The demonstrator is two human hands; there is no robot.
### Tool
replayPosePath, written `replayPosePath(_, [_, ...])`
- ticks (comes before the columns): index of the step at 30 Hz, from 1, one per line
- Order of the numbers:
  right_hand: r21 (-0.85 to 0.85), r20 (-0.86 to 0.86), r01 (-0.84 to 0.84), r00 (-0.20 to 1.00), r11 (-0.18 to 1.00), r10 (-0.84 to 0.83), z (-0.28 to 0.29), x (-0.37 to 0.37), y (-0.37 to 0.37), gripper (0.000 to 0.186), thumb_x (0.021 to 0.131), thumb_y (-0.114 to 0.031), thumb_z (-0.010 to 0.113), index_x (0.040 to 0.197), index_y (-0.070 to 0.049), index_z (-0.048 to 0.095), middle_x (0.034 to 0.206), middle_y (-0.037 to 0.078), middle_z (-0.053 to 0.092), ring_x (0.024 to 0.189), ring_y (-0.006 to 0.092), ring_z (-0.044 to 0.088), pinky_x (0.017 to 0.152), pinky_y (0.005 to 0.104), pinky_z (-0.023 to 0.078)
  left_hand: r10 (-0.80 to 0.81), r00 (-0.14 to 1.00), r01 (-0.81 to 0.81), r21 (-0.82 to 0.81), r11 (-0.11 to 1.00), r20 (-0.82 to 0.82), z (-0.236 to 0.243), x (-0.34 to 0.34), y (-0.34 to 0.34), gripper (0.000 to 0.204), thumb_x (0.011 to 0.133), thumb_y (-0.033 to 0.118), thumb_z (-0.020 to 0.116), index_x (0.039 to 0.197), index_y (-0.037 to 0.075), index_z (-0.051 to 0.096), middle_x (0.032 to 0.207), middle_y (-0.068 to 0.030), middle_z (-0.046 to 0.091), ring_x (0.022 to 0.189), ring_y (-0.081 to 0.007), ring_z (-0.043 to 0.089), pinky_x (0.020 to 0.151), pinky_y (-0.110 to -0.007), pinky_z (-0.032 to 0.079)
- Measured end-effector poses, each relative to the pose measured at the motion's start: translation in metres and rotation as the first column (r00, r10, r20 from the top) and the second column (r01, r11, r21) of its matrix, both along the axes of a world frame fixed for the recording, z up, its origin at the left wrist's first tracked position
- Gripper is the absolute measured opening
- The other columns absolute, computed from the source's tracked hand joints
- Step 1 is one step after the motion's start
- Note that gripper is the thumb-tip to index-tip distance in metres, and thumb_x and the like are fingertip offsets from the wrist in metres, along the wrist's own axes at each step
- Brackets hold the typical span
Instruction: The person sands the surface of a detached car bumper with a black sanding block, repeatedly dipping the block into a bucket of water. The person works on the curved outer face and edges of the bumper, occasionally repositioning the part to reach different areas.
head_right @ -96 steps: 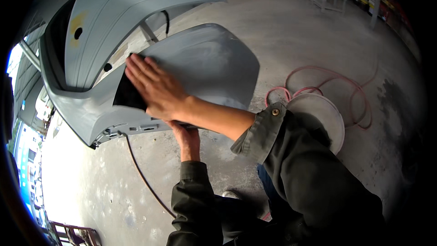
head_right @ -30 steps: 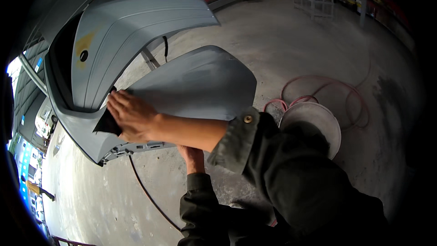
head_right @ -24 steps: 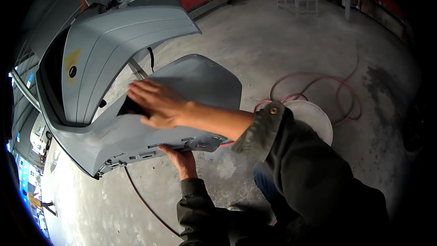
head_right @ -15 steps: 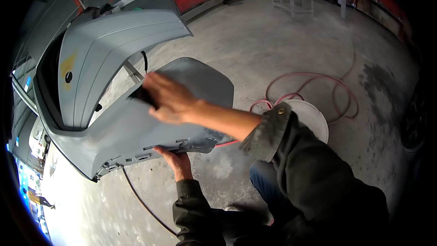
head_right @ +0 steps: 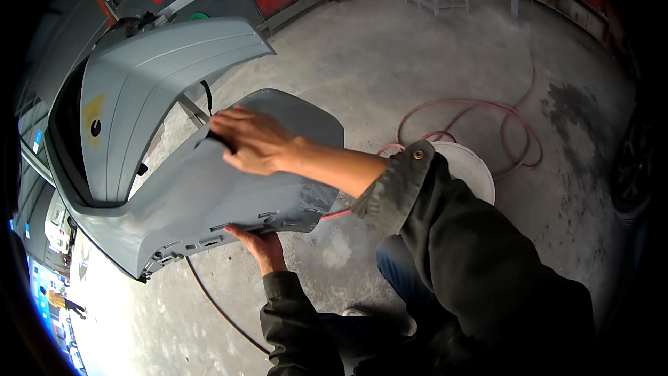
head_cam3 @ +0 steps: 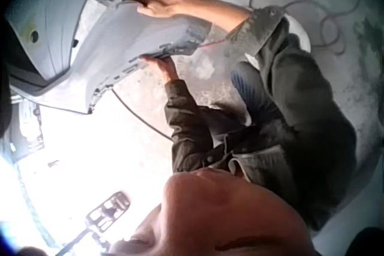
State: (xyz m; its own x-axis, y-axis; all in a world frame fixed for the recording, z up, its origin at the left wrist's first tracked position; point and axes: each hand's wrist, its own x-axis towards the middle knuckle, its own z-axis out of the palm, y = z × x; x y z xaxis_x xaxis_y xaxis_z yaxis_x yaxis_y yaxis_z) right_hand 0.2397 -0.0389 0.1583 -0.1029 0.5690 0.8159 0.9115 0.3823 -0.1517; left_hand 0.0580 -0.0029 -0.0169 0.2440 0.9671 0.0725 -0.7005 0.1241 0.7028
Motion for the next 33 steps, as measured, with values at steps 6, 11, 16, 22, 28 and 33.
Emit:
replayPosePath(6, [-0.164,-0.092,0.126,0.986,0.978,-0.142,0.005,-0.026,0.003,0.055,0.09,-0.026,0.053,0.133,0.008,0.049,0.142,0.028,0.047,0.138,0.0373,0.04,0.119,0.0432,0.029,0.006,1.0,-0.006,-0.016,1.0,-0.013,-0.003,-0.012,0.005,0.089,0.089,0.074,0.047,0.152,0.013,0.031,0.154,-0.0069,0.036,0.139,-0.0251,0.036,0.115,-0.044,0.032])
replayPosePath(11, [-0.008,0.025,0.069,0.997,0.998,-0.069,-0.016,0.002,0.01,0.057,0.091,-0.031,0.052,0.135,0.006,0.047,0.143,0.024,0.047,0.138,0.0338,0.041,0.118,0.0436,0.029,0.006,1.0,-0.006,-0.011,1.0,-0.01,0.001,-0.001,0.001,0.09,0.089,0.074,0.047,0.152,0.012,0.031,0.154,-0.0073,0.035,0.14,-0.0259,0.034,0.116,-0.044,0.029])
replayPosePath(16, [-0.121,-0.183,0.395,0.893,0.911,-0.412,-0.017,0.094,-0.052,0.044,0.092,-0.023,0.046,0.131,-0.003,0.052,0.11,0.02,0.068,0.1,0.0368,0.065,0.084,0.0458,0.053,-0.02,1.0,0.02,0.027,0.999,0.0,0.003,0.002,-0.001,0.092,0.088,0.074,0.048,0.152,0.011,0.03,0.155,-0.0082,0.034,0.141,-0.0264,0.033,0.118,-0.045,0.026])
replayPosePath(22, [0.01,-0.092,0.451,0.889,0.892,-0.448,0.016,0.089,-0.069,0.035,0.085,-0.012,0.06,0.118,-0.007,0.05,0.098,0.015,0.065,0.091,0.0317,0.065,0.068,0.0444,0.053,0.009,1.0,-0.009,-0.008,1.0,0.024,0.001,0.003,0.001,0.093,0.088,0.074,0.049,0.153,0.011,0.029,0.156,-0.008,0.031,0.142,-0.0264,0.03,0.119,-0.044,0.025])
replayPosePath(28, [0.107,0.102,0.509,0.849,0.854,-0.519,0.019,0.065,-0.029,0.042,0.079,-0.009,0.064,0.119,-0.007,0.051,0.094,0.009,0.058,0.098,0.0262,0.062,0.065,0.04,0.052,-0.001,0.999,0.003,-0.042,0.999,0.053,0.0,0.009,0.0,0.091,0.088,0.072,0.052,0.153,0.011,0.03,0.156,-0.0067,0.032,0.142,-0.0256,0.032,0.118,-0.044,0.026])
replayPosePath(33, [0.289,0.206,0.37,0.877,0.883,-0.434,-0.001,0.041,-0.006,0.032,0.083,-0.003,0.057,0.114,0.008,0.058,0.121,0.019,0.059,0.115,0.0312,0.057,0.105,0.0393,0.044,0.002,0.998,0.001,-0.046,0.999,0.059,0.0,0.004,0.0,0.09,0.088,0.071,0.054,0.151,0.011,0.033,0.153,-0.0061,0.036,0.139,-0.0247,0.035,0.117,-0.042,0.03])
